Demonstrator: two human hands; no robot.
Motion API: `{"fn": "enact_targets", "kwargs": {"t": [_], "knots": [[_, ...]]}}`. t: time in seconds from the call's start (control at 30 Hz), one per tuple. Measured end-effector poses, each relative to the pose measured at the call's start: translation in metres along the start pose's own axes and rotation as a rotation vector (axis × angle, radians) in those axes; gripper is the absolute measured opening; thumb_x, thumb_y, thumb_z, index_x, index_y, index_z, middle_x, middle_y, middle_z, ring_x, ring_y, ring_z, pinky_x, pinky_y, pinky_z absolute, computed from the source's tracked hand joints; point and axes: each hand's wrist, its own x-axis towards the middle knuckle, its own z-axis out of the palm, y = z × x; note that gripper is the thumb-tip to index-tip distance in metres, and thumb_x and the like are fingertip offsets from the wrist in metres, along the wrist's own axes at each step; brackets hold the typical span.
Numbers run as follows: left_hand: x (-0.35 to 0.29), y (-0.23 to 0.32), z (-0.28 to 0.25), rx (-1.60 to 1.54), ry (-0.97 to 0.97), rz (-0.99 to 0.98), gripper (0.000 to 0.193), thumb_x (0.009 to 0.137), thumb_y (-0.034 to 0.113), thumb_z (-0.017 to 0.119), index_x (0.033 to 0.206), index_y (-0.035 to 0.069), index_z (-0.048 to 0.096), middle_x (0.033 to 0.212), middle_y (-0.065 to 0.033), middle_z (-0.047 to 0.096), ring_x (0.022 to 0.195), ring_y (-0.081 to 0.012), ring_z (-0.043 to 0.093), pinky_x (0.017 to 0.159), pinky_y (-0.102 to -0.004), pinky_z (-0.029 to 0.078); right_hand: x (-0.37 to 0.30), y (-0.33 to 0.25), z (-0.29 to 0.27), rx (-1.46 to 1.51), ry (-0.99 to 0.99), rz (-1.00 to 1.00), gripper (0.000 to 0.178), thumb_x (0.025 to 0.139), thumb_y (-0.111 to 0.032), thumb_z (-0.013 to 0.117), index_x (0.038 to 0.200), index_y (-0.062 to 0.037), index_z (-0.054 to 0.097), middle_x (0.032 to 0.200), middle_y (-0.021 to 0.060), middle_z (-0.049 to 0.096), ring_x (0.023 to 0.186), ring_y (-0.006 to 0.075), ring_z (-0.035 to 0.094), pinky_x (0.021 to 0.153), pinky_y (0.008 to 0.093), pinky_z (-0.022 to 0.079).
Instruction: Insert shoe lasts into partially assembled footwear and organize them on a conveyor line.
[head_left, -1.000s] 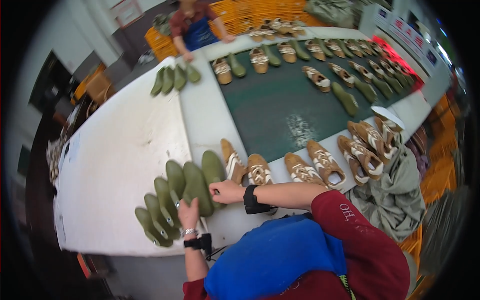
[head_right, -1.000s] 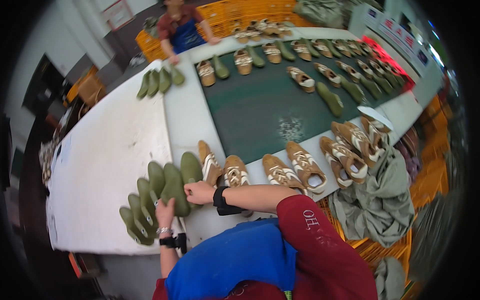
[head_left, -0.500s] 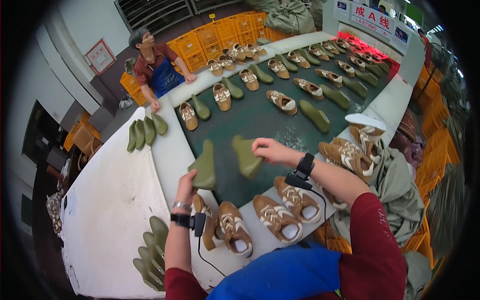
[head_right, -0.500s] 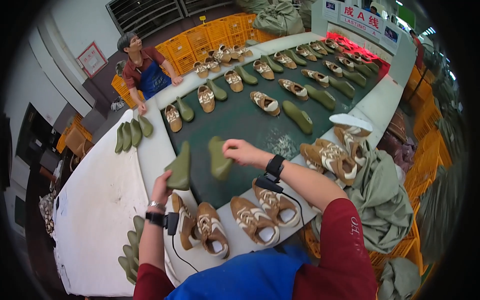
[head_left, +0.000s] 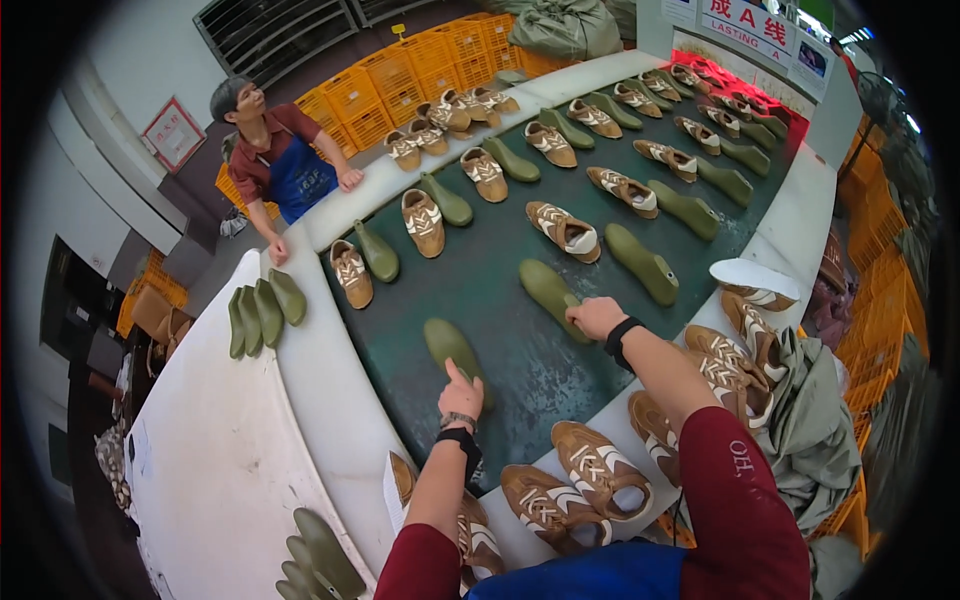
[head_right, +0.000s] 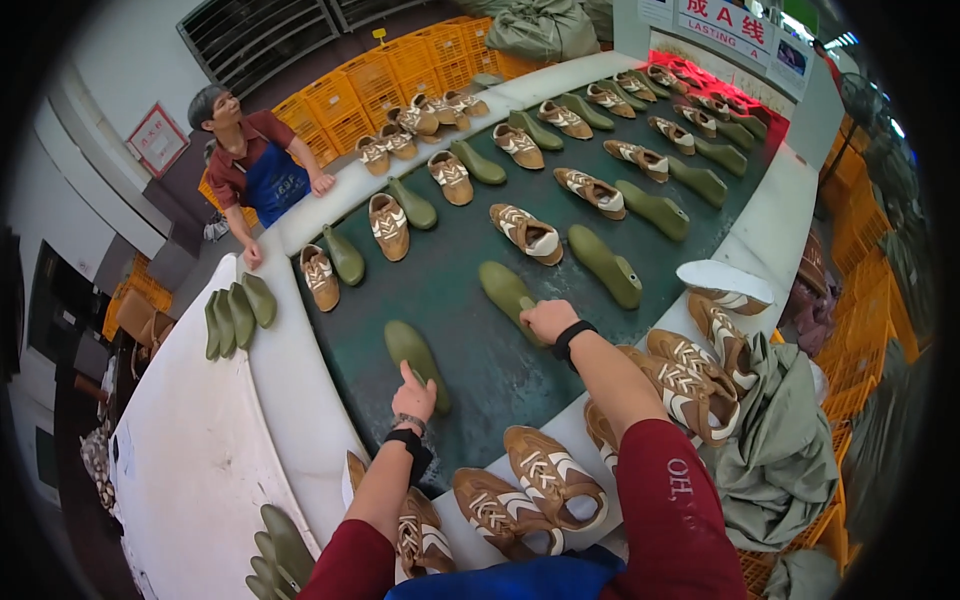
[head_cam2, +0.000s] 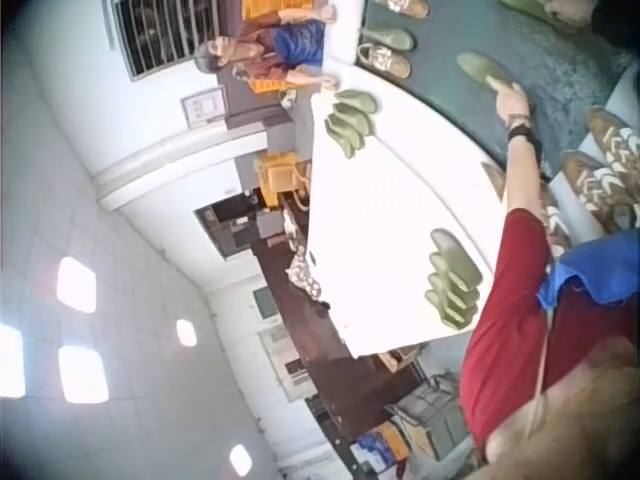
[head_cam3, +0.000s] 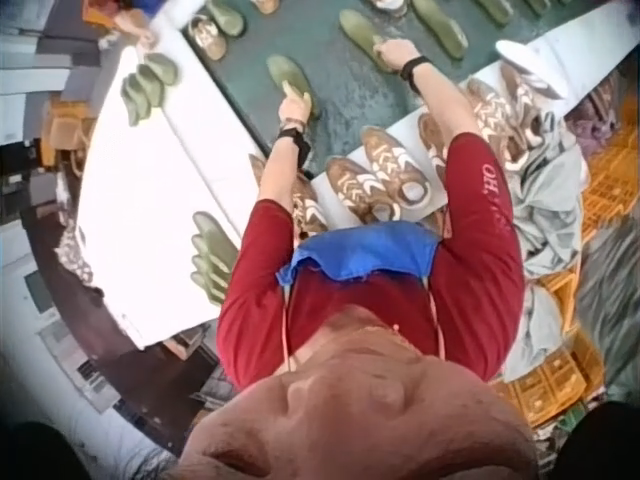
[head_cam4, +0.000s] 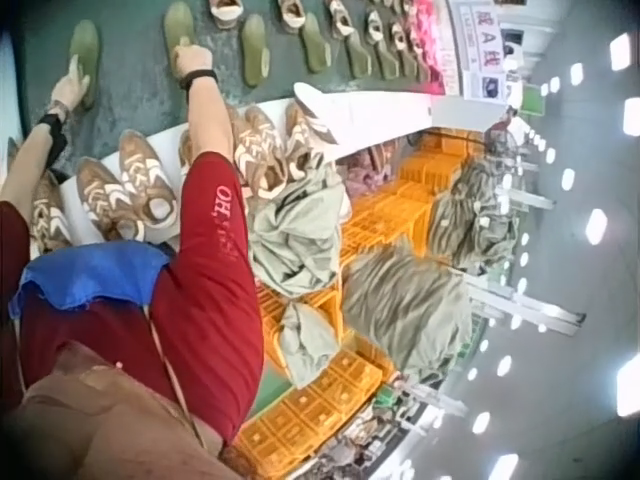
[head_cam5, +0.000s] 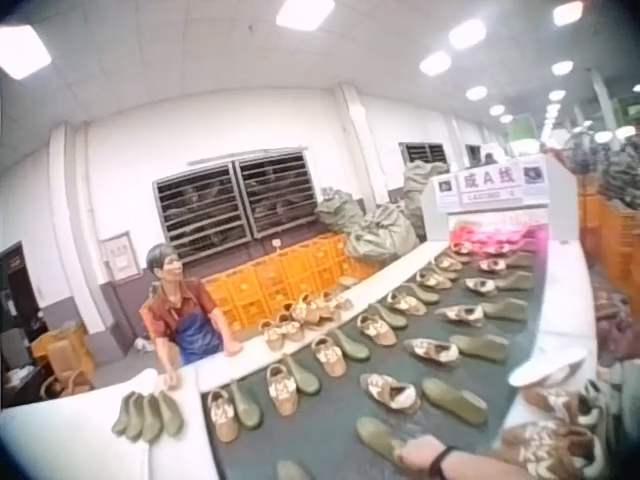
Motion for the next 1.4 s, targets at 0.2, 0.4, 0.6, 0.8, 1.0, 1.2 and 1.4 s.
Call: {"fn": "enact_targets", "kwargs": {"t": [0.2,0.4,0.6,0.8,1.0,1.2,1.4], "knots": [[0.007,-0.039,-0.008,-0.131,-0.085,0.126,0.083,0.075,0.044,0.059,0.137,0.008,0.017,0.103,-0.0272,0.057,0.095,-0.0413,0.056,0.082,-0.0439,0.045,-0.014,-0.02,-0.006,0.044,0.069,0.092,0.026,0.075,-0.016,0.054,0.1,-0.0184,0.062,0.09,0.0132,0.062,0.086,0.0285,0.06,0.072,0.039,0.048],[-0.063,-0.066,-0.103,-0.15,0.02,0.556,0.044,0.073,0.026,0.066,0.11,0.007,0.056,0.071,-0.0154,0.062,0.07,-0.0303,0.062,0.066,-0.0376,0.049,-0.079,-0.052,-0.063,0.2,-0.07,-0.158,0.026,0.069,-0.008,0.052,0.091,-0.0096,0.065,0.09,0.0131,0.064,0.086,0.0301,0.061,0.074,0.0389,0.048],[-0.213,-0.105,-0.146,-0.231,0.006,0.498,0.018,0.079,0.011,0.056,0.094,0.003,0.063,0.077,-0.0158,0.063,0.068,-0.029,0.062,0.061,-0.0347,0.048,-0.212,-0.11,-0.093,0.071,-0.381,-0.508,0.015,0.067,-0.016,0.053,0.068,-0.0045,0.063,0.063,0.0168,0.059,0.062,0.0351,0.058,0.058,0.0429,0.046],[-0.343,-0.133,-0.066,-0.04,-0.029,0.461,0.023,0.073,0.023,0.066,0.087,0.003,0.063,0.081,-0.0149,0.057,0.071,-0.0322,0.057,0.062,-0.0394,0.047,-0.32,-0.124,-0.009,-0.068,-0.446,-0.348,0.016,0.068,-0.012,0.059,0.079,0.0001,0.059,0.08,0.0168,0.057,0.072,0.0332,0.06,0.062,0.0414,0.048],[-0.374,-0.136,-0.037,0.013,-0.04,0.446,0.027,0.068,0.029,0.07,0.078,0.004,0.064,0.076,-0.0127,0.056,0.071,-0.0311,0.057,0.059,-0.0387,0.046,-0.35,-0.138,0.023,0.154,0.096,-0.145,0.027,0.07,-0.013,0.064,0.091,-0.0052,0.05,0.088,0.0145,0.052,0.074,0.0311,0.059,0.06,0.0399,0.049],[-0.365,-0.139,-0.059,-0.033,-0.156,0.451,0.029,0.068,0.027,0.072,0.081,0.003,0.063,0.075,-0.0144,0.058,0.07,-0.0316,0.058,0.06,-0.0385,0.046,-0.329,-0.134,0.036,0.408,0.147,-0.072,0.027,0.073,-0.015,0.064,0.096,-0.0073,0.055,0.091,0.0137,0.055,0.078,0.0341,0.058,0.068,0.0425,0.047],[-0.274,-0.088,-0.128,-0.099,0.082,0.589,0.027,0.066,0.016,0.071,0.084,0.001,0.059,0.084,-0.0153,0.058,0.078,-0.0335,0.057,0.067,-0.0386,0.047,-0.232,-0.152,-0.031,0.474,0.477,-0.048,0.026,0.074,-0.016,0.063,0.097,-0.0072,0.057,0.088,0.0148,0.057,0.083,0.034,0.057,0.071,0.0413,0.046]]}}
